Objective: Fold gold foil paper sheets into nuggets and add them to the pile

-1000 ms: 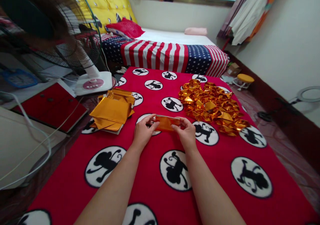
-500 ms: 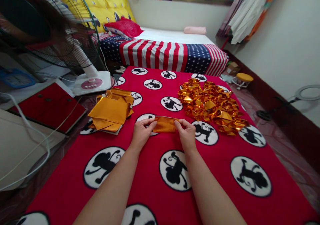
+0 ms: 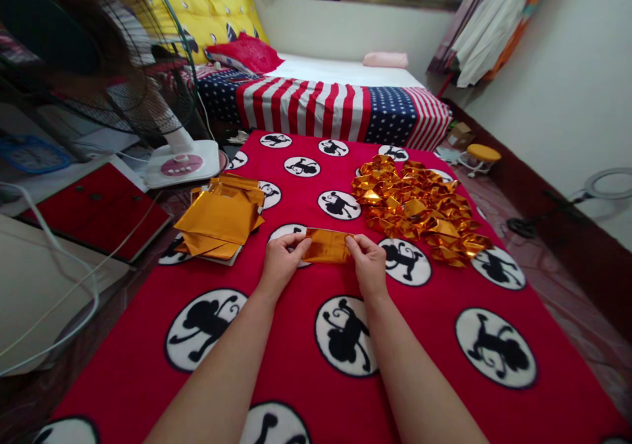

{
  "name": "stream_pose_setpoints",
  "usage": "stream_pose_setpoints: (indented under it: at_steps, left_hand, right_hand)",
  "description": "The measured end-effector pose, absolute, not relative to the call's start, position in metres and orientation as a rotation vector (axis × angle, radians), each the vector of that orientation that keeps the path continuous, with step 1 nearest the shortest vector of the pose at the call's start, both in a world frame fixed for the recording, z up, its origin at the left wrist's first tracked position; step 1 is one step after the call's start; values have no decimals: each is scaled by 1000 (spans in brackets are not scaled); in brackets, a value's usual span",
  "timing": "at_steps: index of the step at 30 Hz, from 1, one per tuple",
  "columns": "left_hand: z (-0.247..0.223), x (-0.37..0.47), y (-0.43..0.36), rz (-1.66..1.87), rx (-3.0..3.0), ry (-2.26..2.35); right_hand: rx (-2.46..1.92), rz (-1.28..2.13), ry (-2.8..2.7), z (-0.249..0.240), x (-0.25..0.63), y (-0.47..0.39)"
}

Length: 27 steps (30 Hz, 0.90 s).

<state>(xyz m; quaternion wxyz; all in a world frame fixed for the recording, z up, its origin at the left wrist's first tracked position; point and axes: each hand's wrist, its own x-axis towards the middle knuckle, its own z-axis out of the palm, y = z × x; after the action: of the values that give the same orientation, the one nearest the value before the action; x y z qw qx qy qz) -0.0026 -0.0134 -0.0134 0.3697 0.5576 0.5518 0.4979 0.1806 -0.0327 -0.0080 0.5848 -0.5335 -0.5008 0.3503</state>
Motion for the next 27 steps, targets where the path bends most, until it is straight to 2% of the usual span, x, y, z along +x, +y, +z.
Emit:
stream_pose_setpoints:
  at_steps: [27]
  left_hand:
    - [-14,-2,-14,1261,1452,1436]
  right_hand:
    - [-1258,867,-1107,-9,178,-31]
